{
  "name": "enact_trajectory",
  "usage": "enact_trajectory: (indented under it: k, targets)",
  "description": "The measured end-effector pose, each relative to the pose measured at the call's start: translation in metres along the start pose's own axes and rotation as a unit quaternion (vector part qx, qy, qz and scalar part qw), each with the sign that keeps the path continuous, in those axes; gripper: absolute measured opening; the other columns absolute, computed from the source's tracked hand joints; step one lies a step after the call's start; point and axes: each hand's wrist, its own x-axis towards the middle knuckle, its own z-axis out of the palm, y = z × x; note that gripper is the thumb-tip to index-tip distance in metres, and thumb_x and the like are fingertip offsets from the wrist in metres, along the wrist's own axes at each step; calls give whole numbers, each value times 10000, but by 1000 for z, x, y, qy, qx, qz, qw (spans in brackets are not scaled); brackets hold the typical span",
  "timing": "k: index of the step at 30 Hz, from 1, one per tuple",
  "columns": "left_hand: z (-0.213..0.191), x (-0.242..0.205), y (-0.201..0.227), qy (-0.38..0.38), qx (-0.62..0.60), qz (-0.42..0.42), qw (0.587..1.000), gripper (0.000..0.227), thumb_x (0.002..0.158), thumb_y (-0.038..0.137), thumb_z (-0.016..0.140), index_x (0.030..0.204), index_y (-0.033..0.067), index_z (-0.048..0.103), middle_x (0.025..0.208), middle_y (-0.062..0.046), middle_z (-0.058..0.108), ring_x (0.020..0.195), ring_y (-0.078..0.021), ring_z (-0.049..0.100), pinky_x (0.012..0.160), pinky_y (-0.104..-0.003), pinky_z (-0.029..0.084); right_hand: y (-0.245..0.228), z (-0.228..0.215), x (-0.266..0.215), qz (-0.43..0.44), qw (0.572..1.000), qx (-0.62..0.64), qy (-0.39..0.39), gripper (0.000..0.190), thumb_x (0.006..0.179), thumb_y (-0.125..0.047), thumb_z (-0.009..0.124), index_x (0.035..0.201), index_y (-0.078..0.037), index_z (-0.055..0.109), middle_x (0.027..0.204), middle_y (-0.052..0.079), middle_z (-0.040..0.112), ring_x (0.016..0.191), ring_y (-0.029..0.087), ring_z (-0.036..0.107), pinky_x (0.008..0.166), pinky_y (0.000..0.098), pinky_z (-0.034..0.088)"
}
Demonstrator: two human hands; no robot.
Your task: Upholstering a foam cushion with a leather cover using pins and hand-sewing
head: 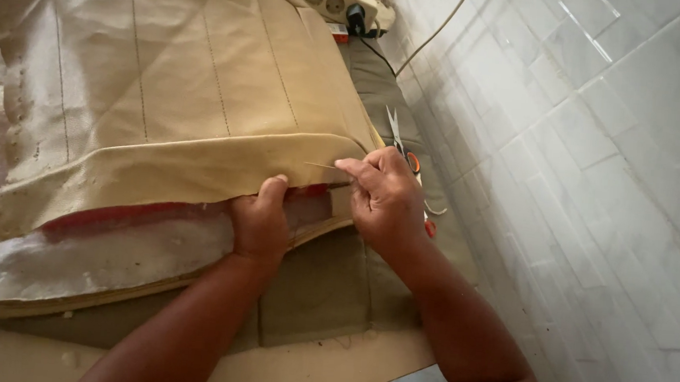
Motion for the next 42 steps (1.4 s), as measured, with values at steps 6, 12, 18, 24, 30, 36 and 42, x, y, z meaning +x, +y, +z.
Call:
enact_trajectory:
  k: [6,12,18,24,30,36,42]
  targets:
    - [0,3,-15,7,13,41,999,294,709,17,786,974,3,659,896,-86,609,876,-193,608,880,-505,462,6,-2,-2,-20,999,-49,0,233,881,-44,662,984,-198,803,821,35,511,733,261,599,686,331,527]
    - [-1,5,-2,13,33,57,998,287,729,2,775,988,-17,652,880,-126,623,872,-219,627,869,-516,483,-2,-3,2,-25,997,-70,-5,256,886,-40,636,987,-207,801,809,37,510,737,277,615,688,364,545]
    - [8,3,-11,-1,32,34,999,217,747,59,772,914,-12,652,814,-134,590,805,-228,601,841,-518,485,2,15,-6,-21,998,-66,1,269,908,-65,620,1028,-227,799,836,13,531,751,251,636,683,349,554]
    - [9,-4,14,33,30,-3,999,253,765,125,784,922,-7,635,866,-140,604,849,-243,592,847,-483,455,-6,20,-6,-45,992,-118,-27,255,874,-76,667,1062,-214,770,859,2,520,764,205,638,690,335,560]
    - [1,-2,8,43,-20,-60,997,250,761,94,738,981,1,662,896,-98,616,887,-237,632,868,-500,500,8,25,3,54,987,150,-20,224,925,31,619,990,-122,769,839,84,537,803,319,667,753,336,563]
    - [-1,12,-5,-6,-137,-103,985,274,842,113,730,1089,1,693,898,-148,698,812,-262,722,802,-444,622,16,29,2,88,973,209,-40,253,908,86,634,978,-116,771,825,77,546,806,263,651,806,344,545]
    - [2,16,-27,-39,-129,-109,985,344,860,130,759,1170,9,672,1018,-126,676,958,-228,673,906,-494,565,19,34,2,75,974,212,-30,233,908,75,655,985,-114,767,858,76,533,835,233,641,831,329,525]
